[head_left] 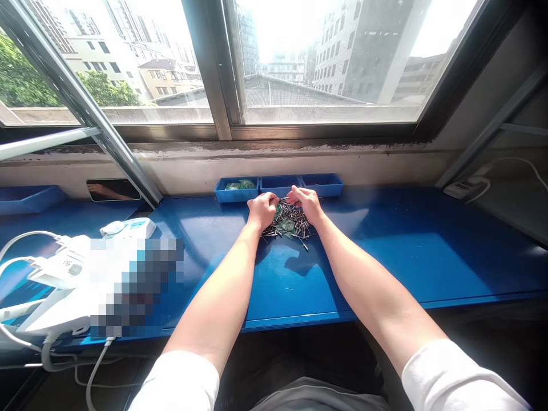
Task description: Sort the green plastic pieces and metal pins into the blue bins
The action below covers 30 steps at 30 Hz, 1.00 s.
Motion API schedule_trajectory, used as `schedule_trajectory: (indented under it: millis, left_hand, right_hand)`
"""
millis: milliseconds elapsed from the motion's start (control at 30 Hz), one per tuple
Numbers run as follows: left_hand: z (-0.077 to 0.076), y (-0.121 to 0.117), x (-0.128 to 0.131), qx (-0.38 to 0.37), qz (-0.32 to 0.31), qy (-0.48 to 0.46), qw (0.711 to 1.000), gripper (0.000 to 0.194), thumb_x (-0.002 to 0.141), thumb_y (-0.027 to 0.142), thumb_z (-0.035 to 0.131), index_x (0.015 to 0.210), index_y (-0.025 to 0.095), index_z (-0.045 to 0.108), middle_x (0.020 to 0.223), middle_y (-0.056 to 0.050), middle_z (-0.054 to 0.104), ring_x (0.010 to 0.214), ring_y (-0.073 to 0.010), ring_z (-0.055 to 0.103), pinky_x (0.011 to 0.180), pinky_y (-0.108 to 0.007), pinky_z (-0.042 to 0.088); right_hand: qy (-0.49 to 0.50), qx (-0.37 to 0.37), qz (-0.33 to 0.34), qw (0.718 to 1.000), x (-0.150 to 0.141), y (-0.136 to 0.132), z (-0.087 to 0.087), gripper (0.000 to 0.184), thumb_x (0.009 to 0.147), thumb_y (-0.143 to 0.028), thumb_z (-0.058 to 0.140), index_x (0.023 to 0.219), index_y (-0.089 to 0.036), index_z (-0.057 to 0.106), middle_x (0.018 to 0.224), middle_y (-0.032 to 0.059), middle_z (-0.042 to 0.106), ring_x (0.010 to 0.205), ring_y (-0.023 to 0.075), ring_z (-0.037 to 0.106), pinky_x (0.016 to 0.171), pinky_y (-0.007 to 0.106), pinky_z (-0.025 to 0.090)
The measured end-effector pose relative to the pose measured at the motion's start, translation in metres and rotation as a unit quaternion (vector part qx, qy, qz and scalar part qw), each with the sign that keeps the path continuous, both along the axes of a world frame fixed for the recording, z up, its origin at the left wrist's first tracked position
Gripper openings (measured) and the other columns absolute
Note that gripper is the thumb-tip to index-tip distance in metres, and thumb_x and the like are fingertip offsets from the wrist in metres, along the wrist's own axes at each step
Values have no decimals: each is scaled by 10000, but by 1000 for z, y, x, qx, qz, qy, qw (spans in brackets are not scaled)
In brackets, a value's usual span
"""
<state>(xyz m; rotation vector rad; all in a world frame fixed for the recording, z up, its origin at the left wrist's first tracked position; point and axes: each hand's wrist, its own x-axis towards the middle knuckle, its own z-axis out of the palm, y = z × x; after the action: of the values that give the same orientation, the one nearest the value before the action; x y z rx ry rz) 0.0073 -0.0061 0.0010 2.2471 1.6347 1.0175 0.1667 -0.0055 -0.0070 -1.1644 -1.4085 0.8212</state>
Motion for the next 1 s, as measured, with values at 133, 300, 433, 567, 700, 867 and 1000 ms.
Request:
schedule_trajectory:
  millis: [133, 300, 433, 567, 700, 867, 1000]
  left_hand:
    - [0, -1, 0, -8, 19, 1, 1000, 273, 869, 371, 435, 997, 251, 644, 1086, -24, 674, 1058, -205, 577, 960, -334, 341]
    - [-4, 4, -2, -8, 51, -9, 999, 286, 850, 346, 443, 1034, 239, 634, 1150, -48, 643, 1109, -232, 549, 962, -364, 348]
    - [-6, 6, -3, -24, 61, -3, 998, 280, 835, 328, 451, 1030, 243, 633, 1153, -46, 638, 1113, -236, 544, 961, -370, 351]
    - [-7, 7, -3, -28, 60, 0, 998, 270, 826, 317, 454, 1016, 247, 633, 1138, -44, 640, 1105, -242, 547, 949, -381, 355]
    - [-6, 6, -3, -33, 63, 1, 998, 275, 824, 315, 452, 1019, 246, 634, 1149, -45, 636, 1112, -242, 543, 949, -380, 356]
    - [-5, 5, -3, -38, 60, 3, 997, 283, 821, 313, 449, 1025, 245, 633, 1158, -47, 632, 1115, -242, 540, 950, -383, 355]
    - [-5, 5, -3, -50, 59, 10, 997, 297, 822, 316, 445, 1041, 244, 633, 1161, -52, 632, 1122, -245, 536, 955, -379, 355]
  right_hand:
    - [0, 8, -33, 999, 1, 3, -1, 559, 783, -653, 439, 861, -157, 685, 845, 74, 711, 752, 172, 634, 639, 262, 466]
    - [-34, 43, -140, 989, 7, 10, -2, 453, 813, -519, 468, 1045, -175, 648, 1030, 63, 682, 919, 188, 616, 794, 300, 476]
    - [-107, 36, -213, 971, 14, 13, -2, 431, 796, -403, 514, 1150, -173, 599, 1111, 76, 648, 1032, 223, 559, 910, 365, 436]
    - [-148, 18, -237, 960, 18, 13, -1, 497, 752, -292, 551, 1231, -161, 545, 1157, 79, 622, 1186, 257, 444, 1005, 404, 373]
    - [-167, -6, -230, 959, 21, 15, -3, 633, 726, -271, 568, 1334, -143, 448, 1200, 107, 585, 1243, 284, 394, 1039, 435, 345]
    - [-188, 30, -209, 959, 23, 18, -8, 670, 720, -268, 556, 1359, -123, 416, 1221, 111, 564, 1182, 262, 466, 1025, 399, 375]
    - [-188, 51, -220, 956, 19, 15, -7, 593, 717, -255, 536, 1295, -131, 494, 1228, 100, 573, 1155, 252, 483, 994, 394, 403]
